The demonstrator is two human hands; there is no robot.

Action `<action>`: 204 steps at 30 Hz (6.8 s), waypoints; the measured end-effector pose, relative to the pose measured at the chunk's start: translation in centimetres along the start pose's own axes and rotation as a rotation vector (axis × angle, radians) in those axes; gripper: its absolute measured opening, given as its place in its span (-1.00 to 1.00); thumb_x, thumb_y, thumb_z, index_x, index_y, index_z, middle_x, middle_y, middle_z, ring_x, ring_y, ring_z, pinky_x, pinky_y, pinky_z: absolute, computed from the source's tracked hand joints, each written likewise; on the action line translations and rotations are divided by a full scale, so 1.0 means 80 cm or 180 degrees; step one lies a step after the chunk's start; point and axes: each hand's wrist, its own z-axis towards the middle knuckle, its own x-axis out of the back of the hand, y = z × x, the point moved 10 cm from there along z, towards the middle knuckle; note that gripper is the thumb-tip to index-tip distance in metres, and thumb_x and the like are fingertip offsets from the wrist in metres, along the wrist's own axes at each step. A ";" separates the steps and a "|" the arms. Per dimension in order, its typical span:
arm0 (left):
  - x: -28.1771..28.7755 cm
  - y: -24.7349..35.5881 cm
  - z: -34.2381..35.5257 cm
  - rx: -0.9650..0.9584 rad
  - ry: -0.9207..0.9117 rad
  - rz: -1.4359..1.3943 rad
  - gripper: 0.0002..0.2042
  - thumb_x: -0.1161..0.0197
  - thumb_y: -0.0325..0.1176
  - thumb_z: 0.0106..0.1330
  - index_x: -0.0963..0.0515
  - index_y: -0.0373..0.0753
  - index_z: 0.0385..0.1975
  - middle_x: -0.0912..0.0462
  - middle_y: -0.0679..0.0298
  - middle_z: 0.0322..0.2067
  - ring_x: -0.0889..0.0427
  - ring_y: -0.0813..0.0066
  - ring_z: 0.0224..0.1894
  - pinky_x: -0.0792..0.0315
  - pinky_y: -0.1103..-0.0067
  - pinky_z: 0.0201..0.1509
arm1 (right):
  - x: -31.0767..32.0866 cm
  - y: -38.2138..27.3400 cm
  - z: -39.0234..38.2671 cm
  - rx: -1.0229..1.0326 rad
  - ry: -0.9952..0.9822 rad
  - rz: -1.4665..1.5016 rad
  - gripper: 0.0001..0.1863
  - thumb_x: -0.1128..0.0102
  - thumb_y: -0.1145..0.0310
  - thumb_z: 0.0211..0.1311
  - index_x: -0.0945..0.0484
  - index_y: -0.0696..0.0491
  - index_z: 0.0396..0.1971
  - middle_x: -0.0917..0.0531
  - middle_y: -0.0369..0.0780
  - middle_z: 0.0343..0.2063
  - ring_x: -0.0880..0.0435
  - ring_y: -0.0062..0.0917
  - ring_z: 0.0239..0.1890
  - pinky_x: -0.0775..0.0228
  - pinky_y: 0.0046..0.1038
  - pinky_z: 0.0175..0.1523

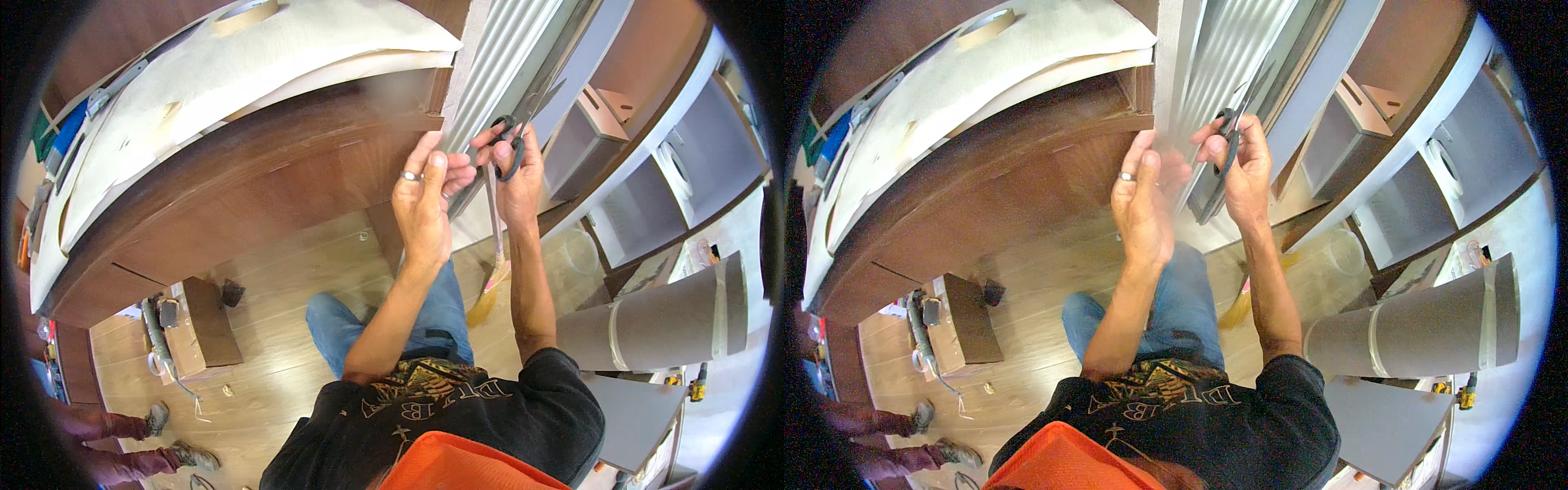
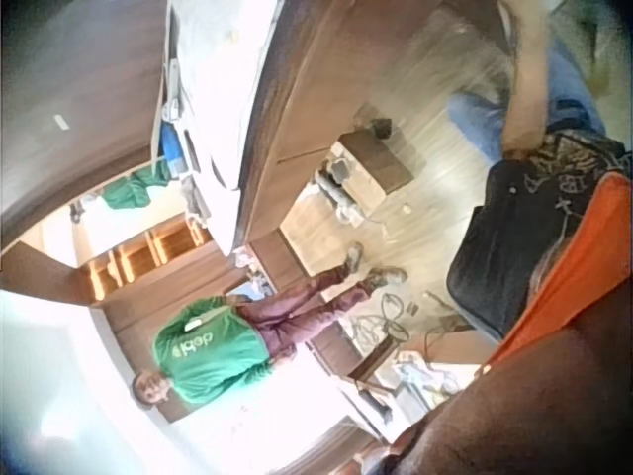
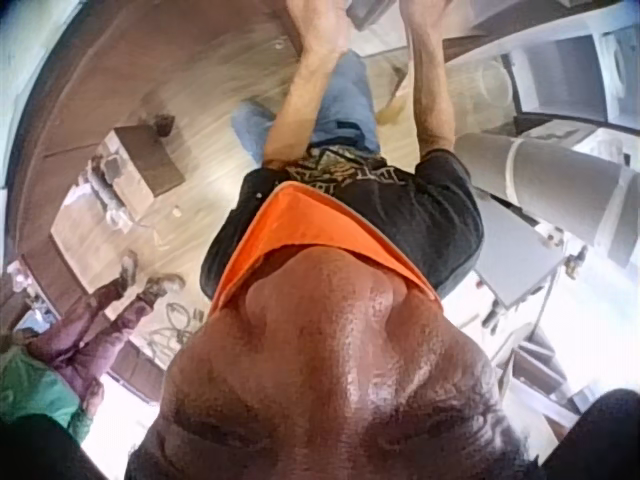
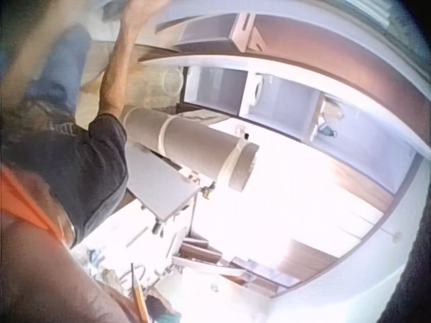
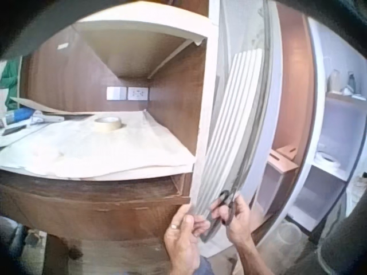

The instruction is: The person kneels on the floor and wipes a wooden cabinet edge with a cloth. They then pick up a pair of scissors and a pencil, mark the edge, and trim the edge banding with the scissors. The person continues to trim and clean the edge of the cabinet.

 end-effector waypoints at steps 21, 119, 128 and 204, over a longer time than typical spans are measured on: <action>-0.088 0.152 -0.025 -0.4101 -0.0014 0.5503 -0.80 -0.47 -0.38 0.10 -0.66 -0.01 -0.28 -0.66 0.44 -0.21 -0.56 0.43 -0.06 -0.13 0.29 0.27 | -0.054 0.021 0.018 0.0504 0.0587 -0.0118 -0.48 -0.48 0.55 0.11 -0.31 0.03 -0.05 -0.48 -0.29 -0.15 -0.45 -0.71 -0.23 -0.40 -0.62 -0.15; -0.096 0.139 -0.008 -0.4517 -0.0652 0.5666 -0.54 -0.59 -0.21 -0.04 -0.57 -0.06 -0.11 -0.66 0.43 -0.23 -0.58 0.44 -0.16 -0.16 0.44 0.01 | -0.046 0.076 -0.011 0.0503 0.1260 0.1808 -0.66 -0.26 0.40 0.36 -0.30 0.10 -0.01 -0.59 -0.21 -0.17 -0.57 -0.59 -0.13 -0.46 -0.47 0.09; -0.101 0.135 -0.010 -0.4589 -0.0797 0.5651 -0.71 -0.56 -0.22 -0.02 -0.62 -0.09 -0.34 -0.65 0.42 -0.26 -0.58 0.40 -0.23 -0.16 0.42 -0.02 | -0.041 0.083 -0.009 0.0475 0.1207 0.1767 -0.71 -0.21 0.42 0.39 -0.31 0.10 -0.03 -0.58 -0.22 -0.17 -0.57 -0.57 -0.08 -0.46 -0.42 0.13; -0.045 0.020 -0.042 -0.1596 -0.0888 0.4910 -0.81 -0.40 -0.28 0.15 -0.64 -0.27 -0.51 -0.62 0.21 -0.50 -0.61 0.25 -0.37 -0.44 0.40 -0.23 | 0.060 0.048 -0.178 -0.0018 0.0697 -0.2840 -0.43 -0.47 0.29 -0.18 -0.50 0.06 -0.07 -0.61 -0.21 -0.25 -0.52 -0.28 -0.14 -0.22 -0.24 0.02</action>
